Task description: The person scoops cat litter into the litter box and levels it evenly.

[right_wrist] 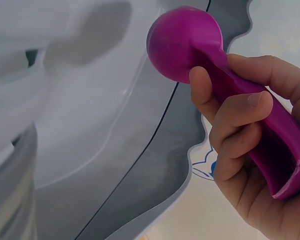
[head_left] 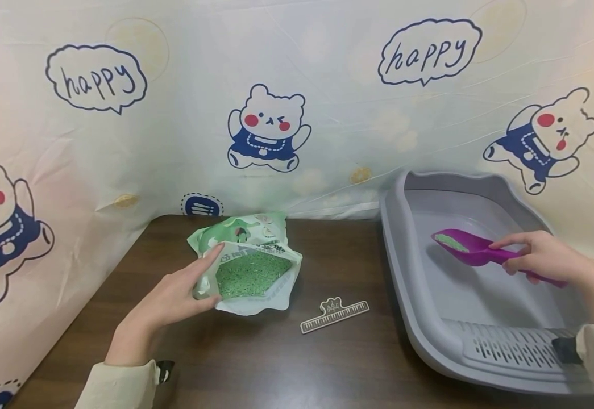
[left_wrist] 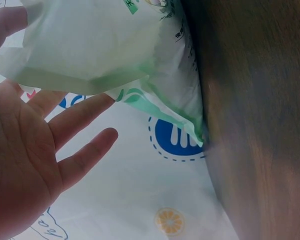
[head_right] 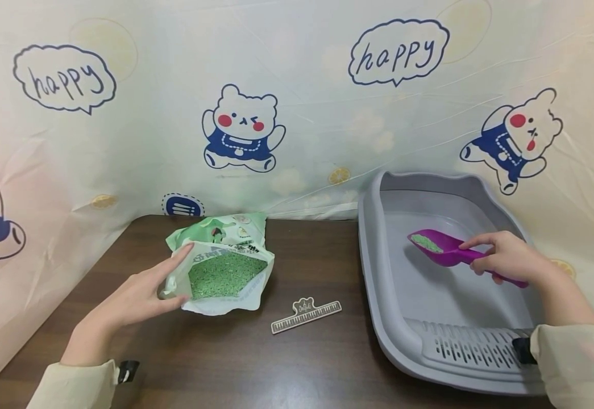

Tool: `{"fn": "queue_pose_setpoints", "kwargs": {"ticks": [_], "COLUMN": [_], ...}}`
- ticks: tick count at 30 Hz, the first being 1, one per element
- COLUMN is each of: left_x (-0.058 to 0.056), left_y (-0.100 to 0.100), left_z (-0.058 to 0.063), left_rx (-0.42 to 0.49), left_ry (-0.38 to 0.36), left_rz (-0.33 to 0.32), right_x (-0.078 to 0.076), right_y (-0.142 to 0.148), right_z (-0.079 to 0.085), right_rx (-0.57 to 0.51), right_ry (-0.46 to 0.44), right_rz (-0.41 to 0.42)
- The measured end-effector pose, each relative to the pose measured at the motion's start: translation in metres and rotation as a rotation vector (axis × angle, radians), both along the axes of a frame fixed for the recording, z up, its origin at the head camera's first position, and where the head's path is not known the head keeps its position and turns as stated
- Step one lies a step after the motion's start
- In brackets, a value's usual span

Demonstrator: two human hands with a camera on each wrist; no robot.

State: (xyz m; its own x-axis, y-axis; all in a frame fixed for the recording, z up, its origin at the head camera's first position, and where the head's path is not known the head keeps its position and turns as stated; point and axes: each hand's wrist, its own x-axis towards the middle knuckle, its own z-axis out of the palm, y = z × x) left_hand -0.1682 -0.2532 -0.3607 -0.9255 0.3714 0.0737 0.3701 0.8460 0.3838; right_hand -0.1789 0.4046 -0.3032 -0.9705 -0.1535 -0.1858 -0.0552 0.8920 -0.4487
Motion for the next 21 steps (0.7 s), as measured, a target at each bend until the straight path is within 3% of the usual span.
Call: {"fn": "queue_pose_setpoints", "kwargs": {"ticks": [21], "left_x": [0.0007], "left_y": [-0.0004], "left_z": [0.0004], "left_rx": [0.003], "left_ry": [-0.026], "left_rz": [0.010], "right_x": [-0.0048], "right_y": [0.0030], "right_z": [0.0076], "right_rx": [-0.026], "right_ry": [-0.103], "right_rz": [0.043]}}
